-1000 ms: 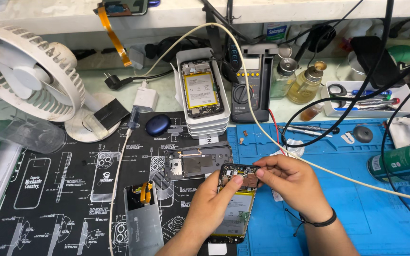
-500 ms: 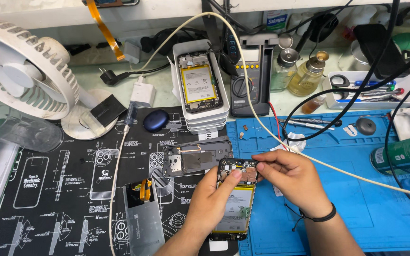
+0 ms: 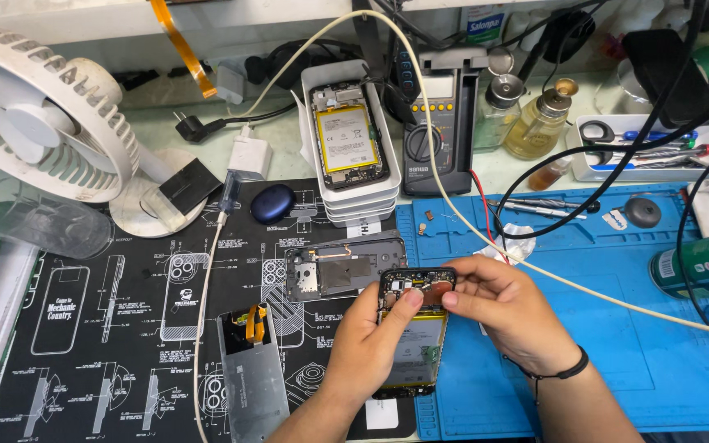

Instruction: The person reassembles a smartphone by connecting internal ribbon cables and placing the back cover. They then power on the device and interact with the touchscreen to confirm functionality.

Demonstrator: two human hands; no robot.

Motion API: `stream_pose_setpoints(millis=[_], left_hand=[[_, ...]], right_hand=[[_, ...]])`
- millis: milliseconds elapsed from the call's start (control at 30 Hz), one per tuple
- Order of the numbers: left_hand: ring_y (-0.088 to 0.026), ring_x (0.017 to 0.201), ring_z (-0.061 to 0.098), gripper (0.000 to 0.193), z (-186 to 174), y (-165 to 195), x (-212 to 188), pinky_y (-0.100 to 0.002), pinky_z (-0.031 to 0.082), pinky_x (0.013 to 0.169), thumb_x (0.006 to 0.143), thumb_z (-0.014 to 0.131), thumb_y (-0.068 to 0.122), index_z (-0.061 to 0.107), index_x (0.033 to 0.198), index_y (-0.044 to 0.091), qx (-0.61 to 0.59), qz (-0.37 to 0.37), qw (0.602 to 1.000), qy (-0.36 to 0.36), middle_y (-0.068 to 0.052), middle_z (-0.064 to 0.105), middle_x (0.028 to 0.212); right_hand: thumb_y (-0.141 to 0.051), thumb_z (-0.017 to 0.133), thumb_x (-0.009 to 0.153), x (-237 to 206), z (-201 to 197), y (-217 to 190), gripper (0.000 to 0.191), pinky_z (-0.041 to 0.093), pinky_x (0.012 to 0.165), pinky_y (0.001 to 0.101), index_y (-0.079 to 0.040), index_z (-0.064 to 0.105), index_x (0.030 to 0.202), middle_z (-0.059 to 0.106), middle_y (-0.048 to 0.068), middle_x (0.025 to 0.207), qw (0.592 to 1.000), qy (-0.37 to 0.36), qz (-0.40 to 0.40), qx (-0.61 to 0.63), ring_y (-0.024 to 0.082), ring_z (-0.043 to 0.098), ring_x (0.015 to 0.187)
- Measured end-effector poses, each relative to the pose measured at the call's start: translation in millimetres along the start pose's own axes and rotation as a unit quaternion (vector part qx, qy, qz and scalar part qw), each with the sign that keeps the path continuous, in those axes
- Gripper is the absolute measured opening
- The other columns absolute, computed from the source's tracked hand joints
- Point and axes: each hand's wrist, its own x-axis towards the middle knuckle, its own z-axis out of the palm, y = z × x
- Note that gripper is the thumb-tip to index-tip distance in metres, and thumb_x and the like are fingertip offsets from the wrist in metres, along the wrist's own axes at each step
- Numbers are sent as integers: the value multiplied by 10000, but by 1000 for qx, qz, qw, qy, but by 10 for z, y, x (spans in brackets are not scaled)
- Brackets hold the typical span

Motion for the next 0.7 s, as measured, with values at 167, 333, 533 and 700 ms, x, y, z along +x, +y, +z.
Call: stream_pose_setpoints(millis=[167,333,533,700], left_hand=[[-71,911,647,268,0,-38,14,-253,535,817,1008,626,227,667,1169,17,-54,-21,998,-8,-20,732,1019],[-78,938,654,235,-5,-57,8,-261,541,834,994,656,168,679,1161,4,-58,-5,998,-18,-31,729,1039],[-90,941,663,230,-32,-116,-4,-258,545,830,998,653,161,686,1167,9,-60,-21,998,-11,-49,740,1056],[-110,951,665,236,-42,-168,47,-268,541,836,1016,635,166,670,1175,-4,-163,-20,986,33,-69,729,1071]], right_hand=[[-11,718,887,-25,74,-27,202,562,908,332,67,707,1073,771,138,1054,1000,0,10,30,176,715,984],[-20,725,883,-19,96,-33,207,568,898,329,67,707,1070,769,144,1051,1000,10,3,17,179,717,981],[-19,696,892,-10,107,8,254,565,910,323,71,684,1130,767,150,1078,1000,26,3,17,184,727,1002],[-10,719,862,-22,196,-25,483,562,893,312,2,590,1327,695,142,1116,999,-5,-51,-6,167,700,989]])
